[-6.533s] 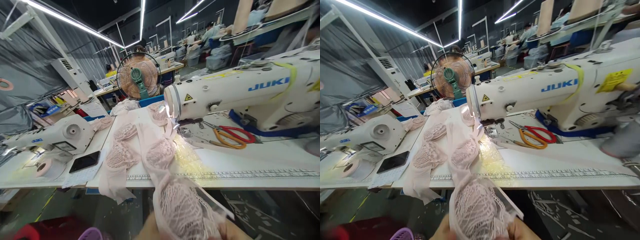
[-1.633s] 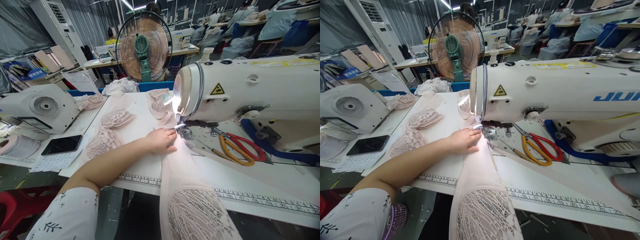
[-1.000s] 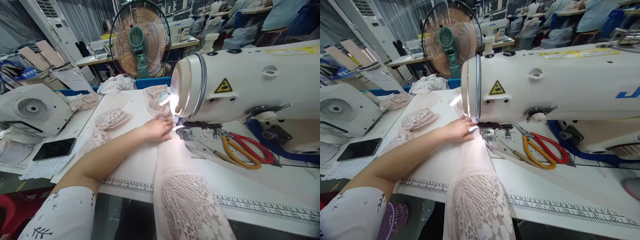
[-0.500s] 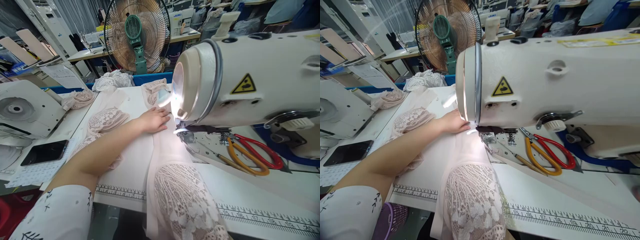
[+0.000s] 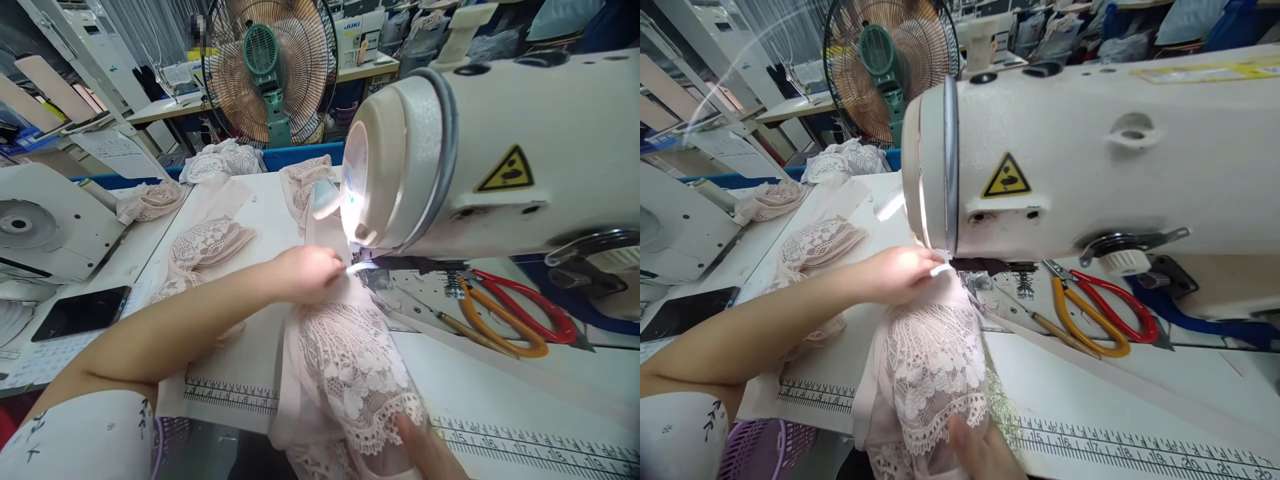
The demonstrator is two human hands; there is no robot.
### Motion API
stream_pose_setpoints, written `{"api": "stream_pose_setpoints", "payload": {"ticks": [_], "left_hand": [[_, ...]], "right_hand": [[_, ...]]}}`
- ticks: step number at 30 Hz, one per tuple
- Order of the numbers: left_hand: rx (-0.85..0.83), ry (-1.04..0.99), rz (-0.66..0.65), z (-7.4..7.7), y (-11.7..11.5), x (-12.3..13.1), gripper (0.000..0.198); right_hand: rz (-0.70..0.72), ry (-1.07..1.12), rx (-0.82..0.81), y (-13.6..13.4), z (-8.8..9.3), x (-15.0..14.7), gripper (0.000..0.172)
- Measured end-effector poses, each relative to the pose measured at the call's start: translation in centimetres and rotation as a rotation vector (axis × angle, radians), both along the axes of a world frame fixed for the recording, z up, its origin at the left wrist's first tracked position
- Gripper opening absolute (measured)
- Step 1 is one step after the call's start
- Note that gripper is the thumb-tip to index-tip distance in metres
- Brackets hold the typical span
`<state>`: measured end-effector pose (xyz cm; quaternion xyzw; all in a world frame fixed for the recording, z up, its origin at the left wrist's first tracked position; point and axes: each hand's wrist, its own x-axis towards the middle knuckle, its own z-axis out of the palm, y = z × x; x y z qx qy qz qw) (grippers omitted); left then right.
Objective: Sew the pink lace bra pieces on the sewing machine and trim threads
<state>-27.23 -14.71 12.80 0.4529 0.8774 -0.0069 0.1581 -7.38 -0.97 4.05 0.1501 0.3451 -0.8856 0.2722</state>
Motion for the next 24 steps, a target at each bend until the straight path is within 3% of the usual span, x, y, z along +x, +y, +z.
{"api": "stream_pose_setpoints", "payload": {"ticks": [3,7,19,24], "left_hand": [[0.051,-0.167,-0.012,0.1,0.1,2.3,0.033],[0.051,-0.157,-0.056,-0.6,0.2,3.7,0.035],[-0.144,0.016,-0.211,-1.9,-0.4,3.0,0.044],[-0.132,0.071,-0.240,-2.2,-0.5,2.2,0.044]], "right_hand": [[-0.007,-0.062,-0.136,-0.7,1.5,-0.8,0.072],[-0.062,-0.087,-0.193,-1.6,2.6,-1.5,0.078],[-0.090,-0.042,-0.240,-2.4,3.0,-2.8,0.067],[-0.165,-0.052,-0.278,-2.9,3.2,-3.2,0.071]]}}
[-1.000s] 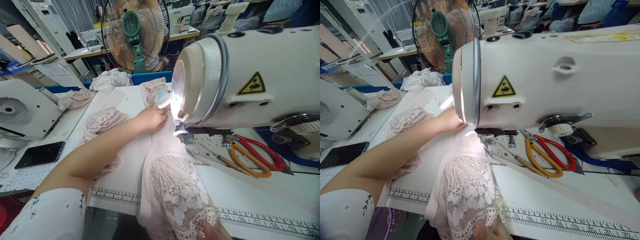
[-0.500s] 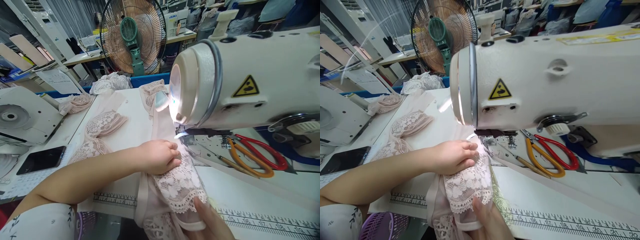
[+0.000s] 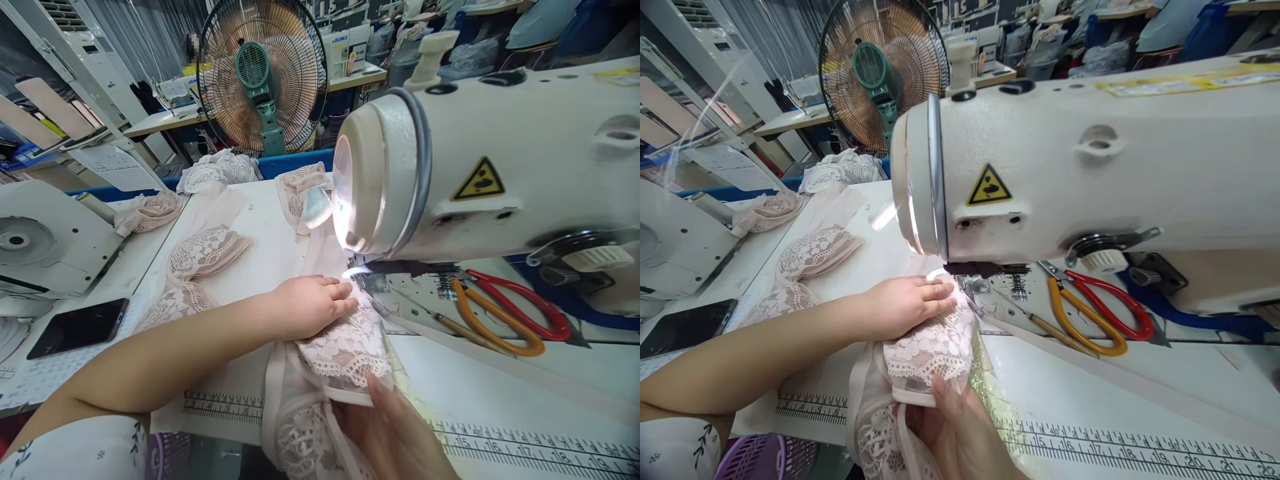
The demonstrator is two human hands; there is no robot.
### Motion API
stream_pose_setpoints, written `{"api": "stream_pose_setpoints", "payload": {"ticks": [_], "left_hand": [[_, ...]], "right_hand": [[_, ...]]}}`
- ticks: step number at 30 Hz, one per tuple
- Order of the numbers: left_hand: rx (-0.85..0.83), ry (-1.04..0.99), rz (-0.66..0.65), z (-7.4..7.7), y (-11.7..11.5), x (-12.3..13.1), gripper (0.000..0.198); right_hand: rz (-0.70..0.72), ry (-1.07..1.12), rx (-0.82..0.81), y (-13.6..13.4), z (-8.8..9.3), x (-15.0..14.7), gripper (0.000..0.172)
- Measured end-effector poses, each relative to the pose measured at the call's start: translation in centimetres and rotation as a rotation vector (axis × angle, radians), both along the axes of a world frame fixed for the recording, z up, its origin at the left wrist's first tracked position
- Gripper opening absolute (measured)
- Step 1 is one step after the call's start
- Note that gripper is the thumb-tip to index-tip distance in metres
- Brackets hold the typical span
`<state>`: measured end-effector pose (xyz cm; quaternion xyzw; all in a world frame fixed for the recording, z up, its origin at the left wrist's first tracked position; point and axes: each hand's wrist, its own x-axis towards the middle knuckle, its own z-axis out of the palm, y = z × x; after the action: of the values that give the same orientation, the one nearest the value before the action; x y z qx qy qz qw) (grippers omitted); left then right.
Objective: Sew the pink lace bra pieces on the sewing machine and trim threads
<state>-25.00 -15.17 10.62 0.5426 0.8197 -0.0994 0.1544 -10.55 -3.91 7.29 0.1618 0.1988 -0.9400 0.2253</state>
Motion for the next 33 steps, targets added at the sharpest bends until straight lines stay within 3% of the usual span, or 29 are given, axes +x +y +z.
{"api": "stream_pose_setpoints", "payload": {"ticks": [6,17,27,30,33], "left_hand": [[0.041,-0.053,0.045,0.0,-0.2,-1.0,0.044],[0.020,0.027,0.063,-0.8,-0.2,-2.3,0.045],[0.105,0.043,0.109,-1.2,0.1,-3.9,0.038],[0.167,0.035,0.250,-0.5,0.2,-3.5,0.036],[0.210,0.023,0.430,0.9,-0.3,-1.6,0.038]], "right_hand": [[-0.030,-0.050,0.008,-0.5,-0.4,-0.2,0.074],[0.009,0.013,0.040,-0.5,-2.0,-0.3,0.059],[-0.053,0.089,0.061,-1.2,-0.6,-1.1,0.048],[-0.072,0.104,0.055,-1.6,-0.6,-1.3,0.047],[-0.087,0.126,0.023,-1.9,-0.6,-1.5,0.049]]}}
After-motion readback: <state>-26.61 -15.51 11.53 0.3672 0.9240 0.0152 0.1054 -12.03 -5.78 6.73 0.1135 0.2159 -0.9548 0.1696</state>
